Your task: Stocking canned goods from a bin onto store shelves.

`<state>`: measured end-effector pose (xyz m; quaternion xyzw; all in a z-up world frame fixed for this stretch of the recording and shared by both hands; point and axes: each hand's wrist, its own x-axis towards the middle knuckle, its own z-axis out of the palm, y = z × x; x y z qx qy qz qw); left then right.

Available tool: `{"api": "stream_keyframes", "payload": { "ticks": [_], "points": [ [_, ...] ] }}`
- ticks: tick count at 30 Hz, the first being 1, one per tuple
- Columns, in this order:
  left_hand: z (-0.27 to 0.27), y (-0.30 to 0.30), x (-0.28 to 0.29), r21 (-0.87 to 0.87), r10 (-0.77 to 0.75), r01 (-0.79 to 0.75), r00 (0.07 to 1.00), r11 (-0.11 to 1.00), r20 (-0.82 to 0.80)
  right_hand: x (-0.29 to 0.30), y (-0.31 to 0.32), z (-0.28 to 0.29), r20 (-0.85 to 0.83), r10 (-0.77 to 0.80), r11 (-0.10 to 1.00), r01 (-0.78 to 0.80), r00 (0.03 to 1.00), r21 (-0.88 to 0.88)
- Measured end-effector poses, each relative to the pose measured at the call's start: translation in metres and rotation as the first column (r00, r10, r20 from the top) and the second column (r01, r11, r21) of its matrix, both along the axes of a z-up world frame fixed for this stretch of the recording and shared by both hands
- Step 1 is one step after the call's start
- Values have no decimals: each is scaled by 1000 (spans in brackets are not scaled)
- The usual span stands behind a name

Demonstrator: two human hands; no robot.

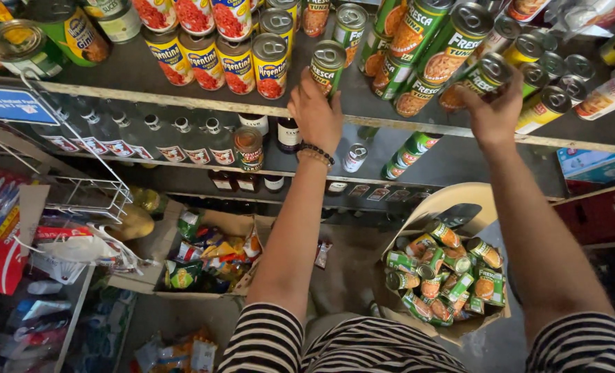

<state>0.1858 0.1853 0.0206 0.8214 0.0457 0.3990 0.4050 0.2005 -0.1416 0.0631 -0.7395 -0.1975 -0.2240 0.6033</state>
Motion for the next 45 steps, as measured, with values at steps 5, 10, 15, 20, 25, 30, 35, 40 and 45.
{"api": "stream_keyframes", "payload": {
  "ticks": [5,10,15,20,25,30,35,40,45],
  "points": [
    [1,-4,-19,-13,-5,7,993,1000,121,-20,19,-8,1,-98,969,95,995,228],
    [-13,-58,-22,124,-47,16,968,992,248,-11,1,-26,-1,-153,975,151,988,162],
    [9,-100,-10,159,-266,261,964,952,10,-24,-23,-27,57,-197,978,193,979,75],
    [4,-131,-1,106,-293,293,956,950,-15,-62,-33,-6,54,-227,974,227,972,13],
    [11,-153,2,60,-273,272,962,960,0,-73,-45,-14,-28,-195,979,196,980,52],
    [14,-182,18,168,-223,234,971,958,-80,-76,-35,-4,-72,-173,983,176,982,53],
    [20,-184,17,195,-233,268,955,943,-186,-72,-32,-8,-54,-165,986,165,985,2],
    [-4,-146,27,132,-407,458,865,879,-294,-70,-5,3,-57,-176,984,174,983,-40],
    [1,-98,25,-109,-211,255,928,961,308,-71,40,18,35,-72,990,75,997,-120]
  ]
}}
